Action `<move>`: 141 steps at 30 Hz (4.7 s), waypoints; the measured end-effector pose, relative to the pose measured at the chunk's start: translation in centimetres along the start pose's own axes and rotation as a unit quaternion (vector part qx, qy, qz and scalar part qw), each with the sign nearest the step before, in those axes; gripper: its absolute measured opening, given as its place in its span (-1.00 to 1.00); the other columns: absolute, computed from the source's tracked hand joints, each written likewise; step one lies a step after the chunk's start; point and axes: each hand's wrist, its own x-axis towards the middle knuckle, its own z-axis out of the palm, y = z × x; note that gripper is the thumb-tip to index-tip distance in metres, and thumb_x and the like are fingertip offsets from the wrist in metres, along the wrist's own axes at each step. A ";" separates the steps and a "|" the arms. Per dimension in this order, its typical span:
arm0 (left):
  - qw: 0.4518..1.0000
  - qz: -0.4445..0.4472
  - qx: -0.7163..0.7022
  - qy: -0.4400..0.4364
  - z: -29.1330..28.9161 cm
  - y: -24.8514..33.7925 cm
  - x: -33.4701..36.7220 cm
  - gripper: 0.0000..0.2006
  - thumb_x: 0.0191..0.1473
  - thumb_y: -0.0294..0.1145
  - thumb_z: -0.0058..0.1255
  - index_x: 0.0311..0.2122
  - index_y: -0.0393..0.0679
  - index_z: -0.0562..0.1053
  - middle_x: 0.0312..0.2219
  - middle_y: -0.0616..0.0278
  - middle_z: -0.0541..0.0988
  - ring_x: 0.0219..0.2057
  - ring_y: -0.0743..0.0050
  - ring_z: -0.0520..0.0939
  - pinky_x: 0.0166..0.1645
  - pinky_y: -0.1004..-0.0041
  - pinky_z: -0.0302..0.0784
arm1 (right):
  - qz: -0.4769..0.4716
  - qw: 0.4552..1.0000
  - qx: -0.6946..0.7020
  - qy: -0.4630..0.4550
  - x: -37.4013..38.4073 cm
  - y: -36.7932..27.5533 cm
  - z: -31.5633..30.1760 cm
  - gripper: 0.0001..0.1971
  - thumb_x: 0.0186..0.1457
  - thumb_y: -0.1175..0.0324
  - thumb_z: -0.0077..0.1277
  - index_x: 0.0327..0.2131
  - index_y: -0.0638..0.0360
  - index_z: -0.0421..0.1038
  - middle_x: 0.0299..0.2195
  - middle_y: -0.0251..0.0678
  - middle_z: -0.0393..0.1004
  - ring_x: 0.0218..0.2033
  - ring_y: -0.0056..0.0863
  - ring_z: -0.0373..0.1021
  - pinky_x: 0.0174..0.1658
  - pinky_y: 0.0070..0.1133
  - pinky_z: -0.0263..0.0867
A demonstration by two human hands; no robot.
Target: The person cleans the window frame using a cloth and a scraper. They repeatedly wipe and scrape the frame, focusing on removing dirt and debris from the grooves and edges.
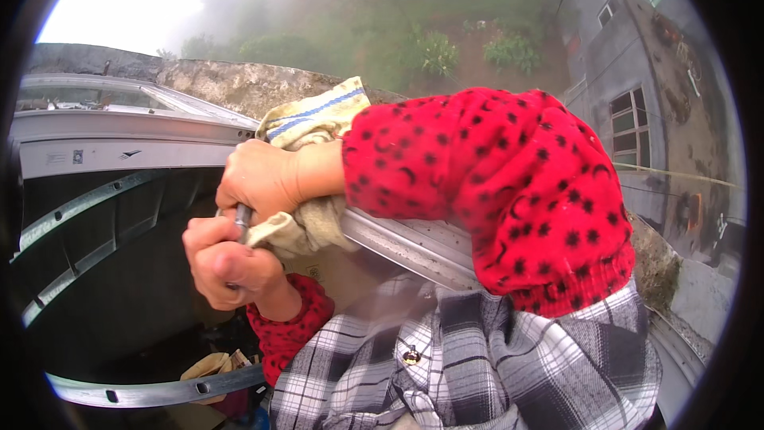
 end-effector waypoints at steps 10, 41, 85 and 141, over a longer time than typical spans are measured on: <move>0.964 -0.100 -0.224 0.107 -0.8 3.1 1.8 -0.48 0.44 0.00 -0.36 -0.53 -0.12 0.31 -0.62 0.17 0.35 -0.74 0.58 0.23 -0.68 0.58 0.05 | 0.156 0.988 -0.010 0.004 -3.5 -9.4 -2.6 -0.87 -0.27 0.24 0.27 -0.58 -0.10 0.51 -0.63 -0.41 0.49 -0.57 -0.23 0.48 -0.55 -0.31 0.30; 0.947 -0.233 -0.057 -0.214 -3.3 2.1 -3.0 -0.35 -0.38 0.00 0.58 -0.28 -0.19 0.46 -0.45 0.24 0.45 -0.53 0.37 0.52 -0.49 0.41 0.46 | 0.400 0.831 0.366 0.128 -5.8 -11.3 -11.4 -0.56 0.24 0.34 -0.11 -0.71 0.03 0.03 -0.73 -0.58 -0.02 -0.71 -0.70 -0.09 -0.61 -0.60 -0.19; 0.909 -0.365 -0.201 -0.027 -1.1 4.3 -7.7 -0.75 -0.03 -0.57 0.32 -0.39 -0.21 0.38 -0.42 0.14 0.54 -0.55 0.52 0.52 -0.51 0.56 0.40 | 0.289 0.846 0.391 0.218 1.2 -5.4 -9.9 -0.56 0.22 0.24 -0.20 -0.71 -0.07 -0.08 -0.77 -0.55 -0.10 -0.71 -0.63 -0.13 -0.51 -0.55 -0.02; 0.992 -0.058 -0.110 -0.002 2.1 6.1 -5.6 -0.73 -0.05 -0.43 0.14 -0.17 -0.17 0.55 -0.32 0.27 0.54 -0.53 0.57 0.54 -0.57 0.59 0.40 | 0.244 0.947 0.197 0.063 -10.0 -8.0 -11.2 -0.87 0.29 0.49 -0.01 -0.13 0.28 0.42 -0.14 -0.24 0.54 -0.11 -0.49 0.46 0.02 -0.47 0.37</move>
